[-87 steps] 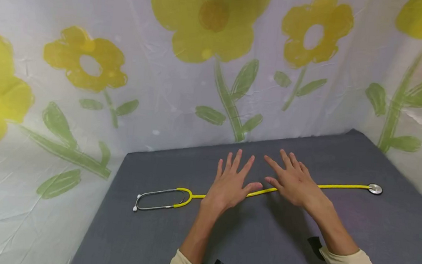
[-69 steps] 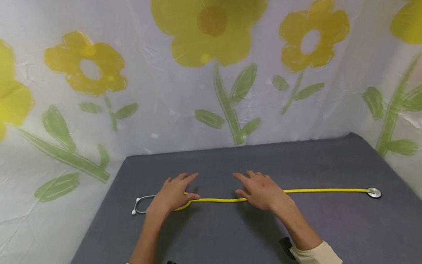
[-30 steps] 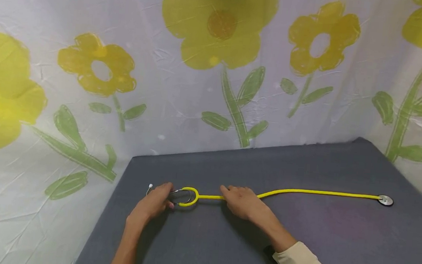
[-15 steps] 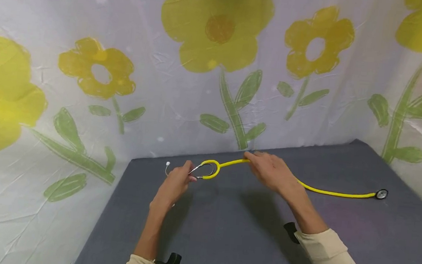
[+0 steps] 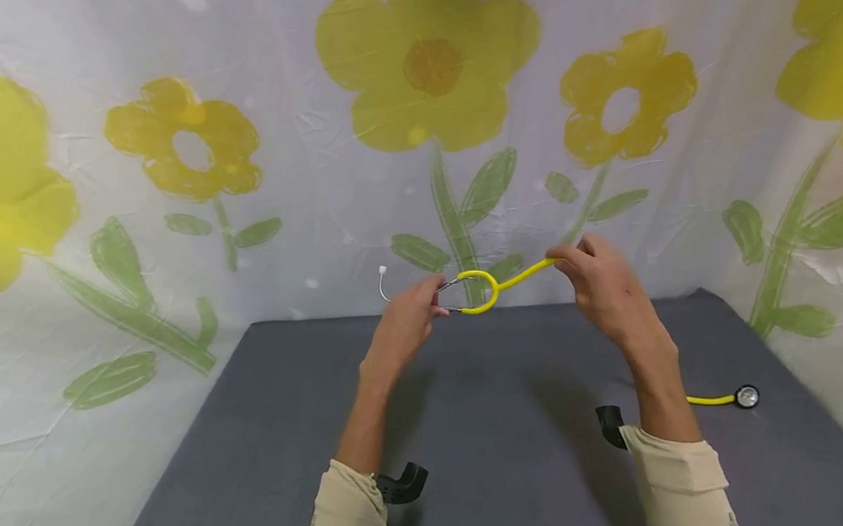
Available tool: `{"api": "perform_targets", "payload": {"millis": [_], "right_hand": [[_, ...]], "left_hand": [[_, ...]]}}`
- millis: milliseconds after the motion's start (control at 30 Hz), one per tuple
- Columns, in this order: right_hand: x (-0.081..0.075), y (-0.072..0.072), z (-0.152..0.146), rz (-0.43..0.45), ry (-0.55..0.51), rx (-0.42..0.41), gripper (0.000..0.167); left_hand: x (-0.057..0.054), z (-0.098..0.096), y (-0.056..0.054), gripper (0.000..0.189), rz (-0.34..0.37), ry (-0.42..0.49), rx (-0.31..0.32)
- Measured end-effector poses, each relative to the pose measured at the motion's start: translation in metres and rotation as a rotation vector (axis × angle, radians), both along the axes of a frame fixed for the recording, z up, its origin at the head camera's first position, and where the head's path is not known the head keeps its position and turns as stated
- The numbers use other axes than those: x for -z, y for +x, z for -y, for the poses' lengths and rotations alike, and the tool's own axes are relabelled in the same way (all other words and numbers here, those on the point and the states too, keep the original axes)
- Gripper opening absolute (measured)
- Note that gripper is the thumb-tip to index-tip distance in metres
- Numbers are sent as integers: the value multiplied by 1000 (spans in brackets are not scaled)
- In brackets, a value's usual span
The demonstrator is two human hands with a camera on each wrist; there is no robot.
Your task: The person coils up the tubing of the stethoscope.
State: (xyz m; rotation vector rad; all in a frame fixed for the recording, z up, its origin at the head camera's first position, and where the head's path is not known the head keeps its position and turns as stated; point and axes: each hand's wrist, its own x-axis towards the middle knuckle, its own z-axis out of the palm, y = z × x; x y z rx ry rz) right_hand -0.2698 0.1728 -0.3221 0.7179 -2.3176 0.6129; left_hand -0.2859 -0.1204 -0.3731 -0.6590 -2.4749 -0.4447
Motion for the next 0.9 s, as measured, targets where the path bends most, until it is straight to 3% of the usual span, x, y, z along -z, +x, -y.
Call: {"api": "perform_targets", "payload": {"millis": [167, 267, 367, 500, 567, 633, 700, 833, 900], "right_hand": [[17, -5, -7, -75, -158, -7, 20], [29, -5, -10, -124, -168, -25, 13], [32, -5, -10, -139, -137, -79, 18], [21, 4, -7, -23, -97, -146, 24], [15, 12, -8, 50, -103, -164, 29], [9, 19, -11, 63, -126, -170, 30], [6, 23, -15, 6, -165, -164, 27], [2, 25, -19, -223, -200, -87, 29], [1, 25, -19, -285, -222, -52, 30]], "left_hand": [[5, -15, -7, 31, -63, 7, -10], [12, -23, -6, 30, -67, 0, -23], [14, -27, -5, 35, -92, -13, -48], [6, -26, -1, 41, -138, -29, -98], [1, -23, 3, 40, -136, -36, -117], [-2, -21, 5, 40, -113, -34, -131], [-5, -19, 7, 41, -82, -30, -132], [-7, -20, 9, 36, -34, -20, -124], [-8, -22, 9, 31, -25, -22, -130]]}}
